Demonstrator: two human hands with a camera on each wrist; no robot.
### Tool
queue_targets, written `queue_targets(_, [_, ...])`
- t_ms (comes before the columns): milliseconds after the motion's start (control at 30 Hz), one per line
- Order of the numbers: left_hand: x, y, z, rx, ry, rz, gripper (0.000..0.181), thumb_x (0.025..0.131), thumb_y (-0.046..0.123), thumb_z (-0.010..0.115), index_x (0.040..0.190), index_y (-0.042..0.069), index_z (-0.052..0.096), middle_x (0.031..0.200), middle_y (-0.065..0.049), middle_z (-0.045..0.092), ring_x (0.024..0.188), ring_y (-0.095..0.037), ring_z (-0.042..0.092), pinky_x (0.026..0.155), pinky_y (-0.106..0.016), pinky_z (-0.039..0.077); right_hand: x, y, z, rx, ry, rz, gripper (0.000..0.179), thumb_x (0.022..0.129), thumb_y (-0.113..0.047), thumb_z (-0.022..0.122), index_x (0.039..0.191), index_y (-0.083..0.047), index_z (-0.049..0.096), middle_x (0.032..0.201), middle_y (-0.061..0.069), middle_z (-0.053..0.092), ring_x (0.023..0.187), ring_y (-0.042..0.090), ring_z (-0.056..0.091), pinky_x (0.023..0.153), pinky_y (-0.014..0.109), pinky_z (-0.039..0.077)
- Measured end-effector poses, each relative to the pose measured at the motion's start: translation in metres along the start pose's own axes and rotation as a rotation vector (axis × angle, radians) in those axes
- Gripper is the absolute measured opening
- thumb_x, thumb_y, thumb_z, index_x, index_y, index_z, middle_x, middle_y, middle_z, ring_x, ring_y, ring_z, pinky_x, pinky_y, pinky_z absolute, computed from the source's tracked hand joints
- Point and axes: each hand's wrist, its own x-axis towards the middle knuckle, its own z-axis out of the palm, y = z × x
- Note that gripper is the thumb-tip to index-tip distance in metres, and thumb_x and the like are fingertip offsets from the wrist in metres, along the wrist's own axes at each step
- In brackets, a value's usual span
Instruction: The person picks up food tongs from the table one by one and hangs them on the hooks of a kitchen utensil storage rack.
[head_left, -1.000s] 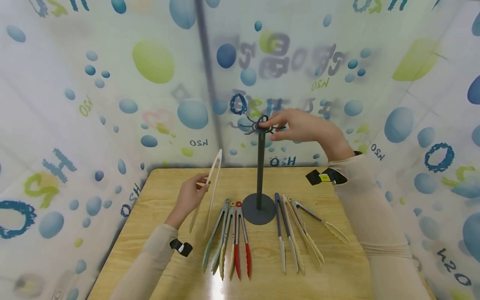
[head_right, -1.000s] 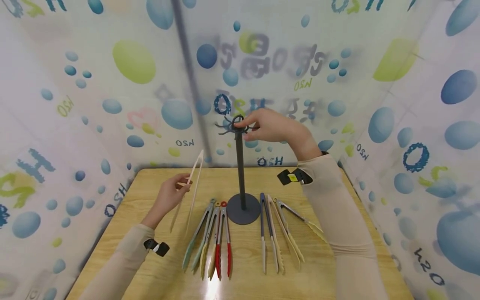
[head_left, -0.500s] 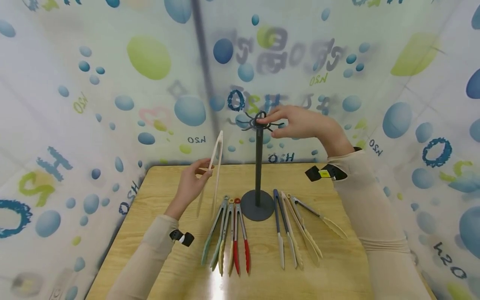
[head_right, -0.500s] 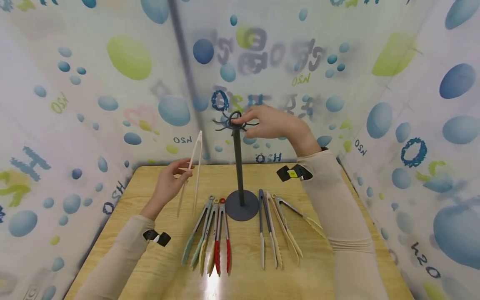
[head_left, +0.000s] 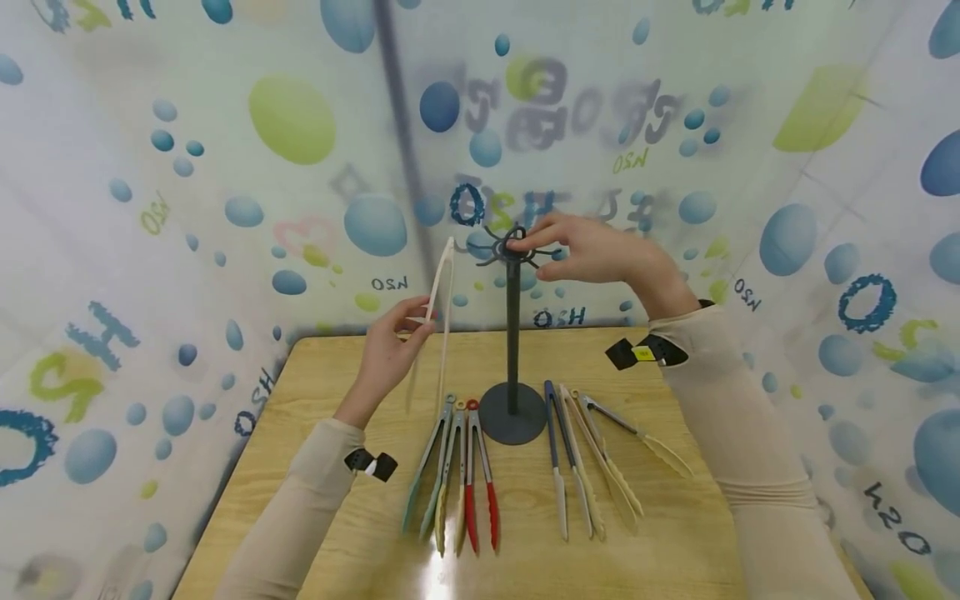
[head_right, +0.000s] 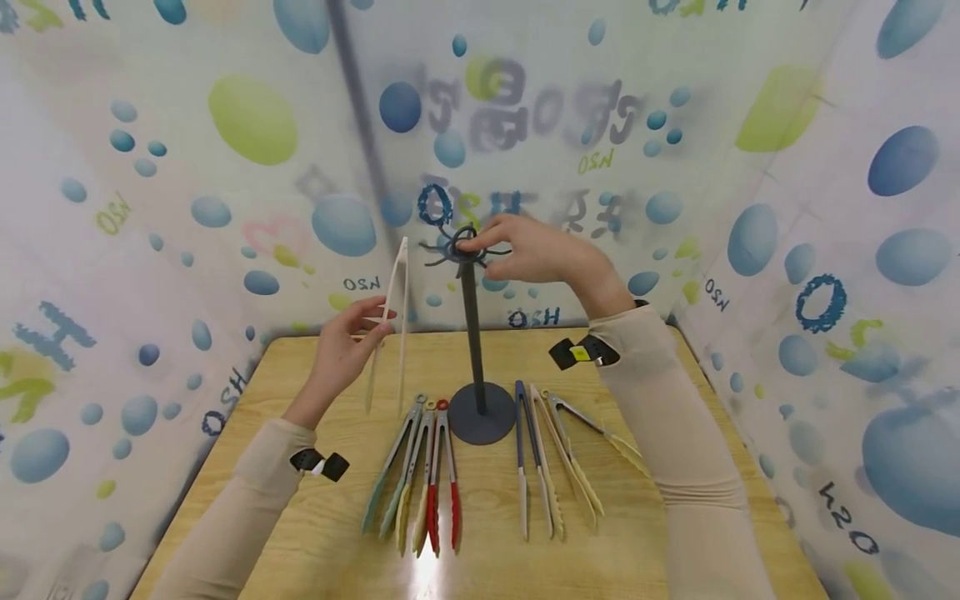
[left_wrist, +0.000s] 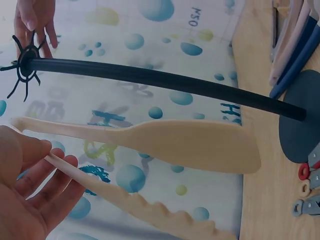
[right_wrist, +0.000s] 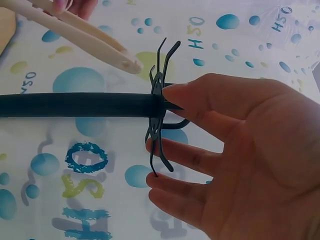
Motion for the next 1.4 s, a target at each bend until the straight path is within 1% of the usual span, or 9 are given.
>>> queue_targets(167, [0.006,0.010,0.002,-0.024,-0.004,-0.022,0.040,0.095,0.013,0.066,0.134,0.010,0.061,0.116,-0.017,0.069,0.092,-0.030,0.070,0.066,-0.016,0.054,-0.002,0.000,0.002,0.027,0.012,-0.005,0.051,0.098,-0.022,0.060,0.147,-0.026,0.049,0.150,0.011,0.040,0.132,0.033,0.047,0.097,0.050,0.045])
queue_targets(333, [0.010,0.016,0.003,-0.049,-0.001,0.004,0.039,0.095,0.010,0.065,0.134,0.008,0.061,0.115,-0.018,0.070,0.090,-0.028,0.070,0.063,-0.015,0.054,-0.003,0.000,0.002,0.052,0.022,-0.020,0.050,0.098,-0.020,0.058,0.147,-0.024,0.049,0.149,0.012,0.041,0.130,0.032,0.048,0.094,0.049,0.045])
queue_targets(533, [0.013,0.019,0.002,-0.085,-0.005,0.028,0.040,0.094,0.008,0.065,0.134,0.006,0.060,0.115,-0.018,0.071,0.091,-0.029,0.070,0.063,-0.015,0.054,-0.002,-0.001,0.002,0.052,0.021,0.001,0.050,0.098,-0.022,0.058,0.147,-0.026,0.049,0.149,0.010,0.040,0.131,0.031,0.047,0.095,0.048,0.044])
queue_targets(700, [0.015,0.021,0.001,-0.095,-0.015,0.012,0.041,0.095,0.009,0.065,0.136,0.008,0.060,0.117,-0.018,0.071,0.094,-0.034,0.070,0.064,-0.021,0.057,-0.003,-0.001,0.002,0.048,0.027,0.003,0.050,0.098,-0.022,0.058,0.147,-0.026,0.049,0.149,0.010,0.041,0.128,0.030,0.048,0.092,0.046,0.044])
queue_targets(800, [0.015,0.022,0.002,-0.074,-0.026,-0.007,0.042,0.096,0.010,0.064,0.137,0.008,0.058,0.119,-0.019,0.070,0.096,-0.034,0.070,0.065,-0.021,0.057,-0.004,-0.002,0.002,0.051,0.025,0.009,0.051,0.098,-0.022,0.059,0.147,-0.026,0.049,0.148,0.010,0.040,0.127,0.030,0.048,0.092,0.046,0.044])
queue_targets(900, [0.012,0.036,0.000,-0.048,-0.042,-0.025,0.041,0.097,0.009,0.062,0.137,0.004,0.057,0.120,-0.022,0.069,0.098,-0.037,0.069,0.065,-0.017,0.054,-0.005,-0.002,0.003,0.058,0.024,-0.001,0.051,0.098,-0.022,0.059,0.147,-0.026,0.048,0.148,0.010,0.041,0.127,0.030,0.048,0.094,0.047,0.044])
queue_targets(1067, [0.011,0.035,0.001,-0.052,-0.044,-0.008,0.041,0.097,0.011,0.063,0.137,0.007,0.058,0.119,-0.019,0.070,0.096,-0.034,0.069,0.066,-0.014,0.053,-0.005,0.000,0.005,0.057,0.031,-0.013,0.050,0.098,-0.021,0.059,0.147,-0.025,0.049,0.147,0.011,0.042,0.124,0.030,0.049,0.094,0.047,0.044])
queue_targets(1133, [0.012,0.025,0.004,-0.054,-0.041,0.001,0.042,0.096,0.013,0.064,0.137,0.012,0.059,0.119,-0.015,0.071,0.096,-0.031,0.070,0.066,-0.015,0.053,-0.005,0.000,0.006,0.054,0.031,-0.003,0.051,0.098,-0.022,0.059,0.147,-0.026,0.048,0.148,0.011,0.041,0.126,0.031,0.049,0.093,0.048,0.045])
queue_targets(1400, [0.013,0.027,0.006,-0.052,-0.042,0.020,0.041,0.096,0.014,0.064,0.137,0.014,0.059,0.120,-0.016,0.070,0.097,-0.031,0.069,0.066,-0.015,0.054,-0.004,-0.001,0.006,0.053,0.039,0.024,0.050,0.098,-0.025,0.058,0.147,-0.029,0.048,0.150,0.008,0.040,0.130,0.029,0.048,0.095,0.047,0.046])
